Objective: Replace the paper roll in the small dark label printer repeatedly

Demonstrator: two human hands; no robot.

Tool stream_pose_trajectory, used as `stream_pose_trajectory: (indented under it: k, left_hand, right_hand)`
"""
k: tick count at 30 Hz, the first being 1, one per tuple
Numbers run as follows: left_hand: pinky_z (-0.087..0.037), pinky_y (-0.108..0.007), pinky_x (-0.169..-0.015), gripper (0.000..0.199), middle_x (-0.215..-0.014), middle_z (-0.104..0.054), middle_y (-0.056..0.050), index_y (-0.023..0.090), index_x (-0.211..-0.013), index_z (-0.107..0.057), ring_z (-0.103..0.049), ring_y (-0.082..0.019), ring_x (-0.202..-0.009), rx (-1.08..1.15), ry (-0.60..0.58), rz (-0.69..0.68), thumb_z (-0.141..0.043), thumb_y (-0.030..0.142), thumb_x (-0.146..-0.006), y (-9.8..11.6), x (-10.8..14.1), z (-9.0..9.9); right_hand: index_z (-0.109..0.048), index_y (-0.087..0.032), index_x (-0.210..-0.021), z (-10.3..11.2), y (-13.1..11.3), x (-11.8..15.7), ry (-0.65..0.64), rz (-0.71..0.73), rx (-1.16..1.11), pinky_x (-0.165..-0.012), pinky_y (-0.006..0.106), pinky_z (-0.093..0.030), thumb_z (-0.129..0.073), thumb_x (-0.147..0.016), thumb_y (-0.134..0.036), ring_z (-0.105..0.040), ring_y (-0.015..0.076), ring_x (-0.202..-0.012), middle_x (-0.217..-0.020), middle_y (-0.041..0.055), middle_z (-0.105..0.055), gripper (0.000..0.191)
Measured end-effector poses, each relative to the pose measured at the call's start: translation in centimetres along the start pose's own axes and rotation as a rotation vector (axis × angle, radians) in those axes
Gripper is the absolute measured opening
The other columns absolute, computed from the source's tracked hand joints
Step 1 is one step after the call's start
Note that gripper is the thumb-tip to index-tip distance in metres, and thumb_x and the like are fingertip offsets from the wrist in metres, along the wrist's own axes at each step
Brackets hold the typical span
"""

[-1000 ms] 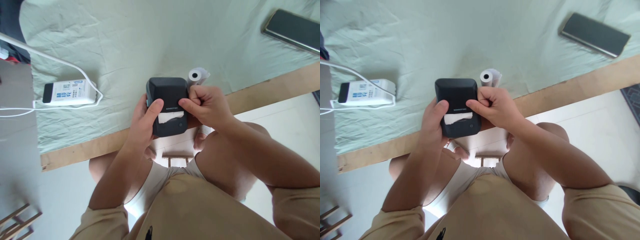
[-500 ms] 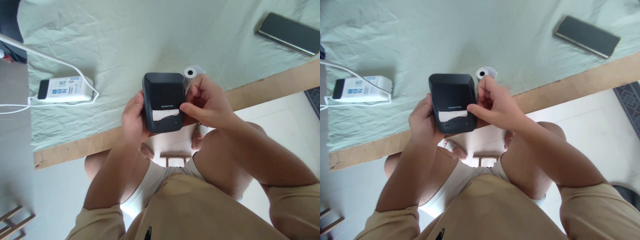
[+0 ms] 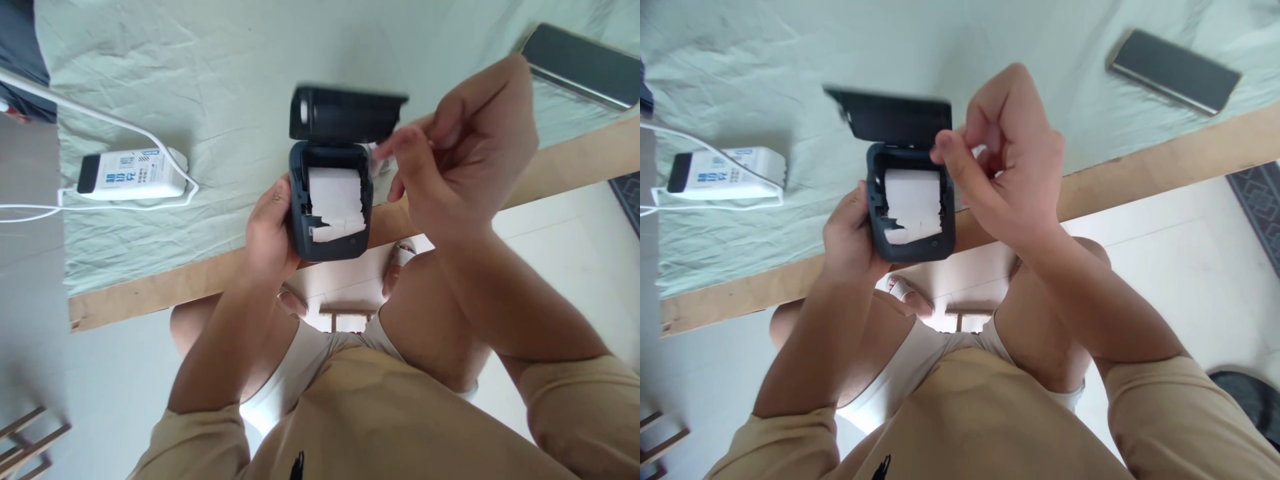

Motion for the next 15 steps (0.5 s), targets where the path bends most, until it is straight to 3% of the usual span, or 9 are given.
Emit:
stream_pose_trajectory:
  k: [3, 5, 7, 10, 13, 15]
  left_hand:
    - [-0.063, -0.024, -0.072, 0.034, -0.08, -0.078, -0.002, 0.017, -0.081, -0.077, -0.074, -0.013, -0.072, 0.016, 0.01, 0.007, -0.057, 0.032, -0.104, 0.0, 0.1, -0.2]
    - [-0.065, -0.028, -0.079, 0.035, -0.082, -0.078, -0.002, 0.018, -0.084, -0.077, -0.075, -0.015, -0.076, 0.012, 0.023, 0.006, -0.056, 0.035, -0.105, 0.0, 0.2, -0.2]
    - [-0.065, -0.033, -0.083, 0.038, -0.08, -0.075, -0.002, 0.019, -0.084, -0.076, -0.075, -0.017, -0.077, 0.017, 0.019, 0.008, -0.053, 0.038, -0.107, 0.1, 0.3, -0.1]
    - [-0.063, -0.034, -0.082, 0.04, -0.079, -0.073, -0.003, 0.018, -0.087, -0.076, -0.074, -0.018, -0.078, 0.008, -0.032, 0.056, -0.049, 0.039, -0.108, -0.1, 0.6, -0.3]
    - [-0.06, -0.03, -0.075, 0.039, -0.075, -0.068, -0.002, 0.018, -0.088, -0.076, -0.072, -0.017, -0.077, -0.036, -0.024, 0.061, -0.052, 0.042, -0.107, -0.2, 0.6, 0.0]
    - [-0.061, -0.03, -0.075, 0.039, -0.075, -0.068, -0.002, 0.02, -0.086, -0.074, -0.073, -0.019, -0.081, -0.059, 0.007, 0.031, -0.054, 0.046, -0.106, -0.1, 0.6, 0.2]
  right_hand:
    - [-0.043, -0.026, -0.08, -0.9, -0.4, -0.7, -0.105, 0.012, 0.177, -0.05, 0.03, -0.039, -0.065, -0.095, -0.023, -0.072, 0.0138, -0.072, -0.08, -0.0031, -0.062, 0.028]
    - [-0.052, -0.025, -0.083, -2.3, -0.5, -0.9, -0.308, 0.019, 0.465, -0.056, 0.032, -0.039, -0.063, -0.092, -0.022, -0.061, 0.0132, -0.062, -0.081, -0.0028, -0.069, 0.014]
    - [-0.063, -0.026, -0.094, -3.9, 0.1, -0.6, -0.568, -0.023, 0.759, -0.059, 0.035, -0.034, -0.061, -0.091, -0.023, -0.059, 0.0173, -0.065, -0.082, -0.0004, -0.073, 0.005]
    - [-0.068, -0.028, -0.116, -5.1, 0.6, -0.2, -0.814, -0.111, 0.933, -0.059, 0.035, -0.025, -0.065, -0.088, -0.03, -0.064, 0.0281, -0.077, -0.085, 0.0037, -0.074, 0.028]
    - [-0.068, -0.03, -0.119, -4.8, -0.3, -0.4, -0.836, -0.109, 0.876, -0.059, 0.034, -0.03, -0.071, -0.079, -0.026, -0.065, 0.0274, -0.077, -0.089, 0.0016, -0.075, 0.04]
    - [-0.069, -0.03, -0.113, -3.5, -1.4, -0.9, -0.737, -0.079, 0.675, -0.06, 0.033, -0.036, -0.072, -0.077, -0.023, -0.065, 0.0225, -0.079, -0.097, -0.0006, -0.075, 0.037]
Point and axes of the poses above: each hand's wrist, its own x-axis away from the middle knuckle, its own z-axis out of the back of the hand, y = z × x, the point moved 7 cm from there along -x, towards the middle knuckle
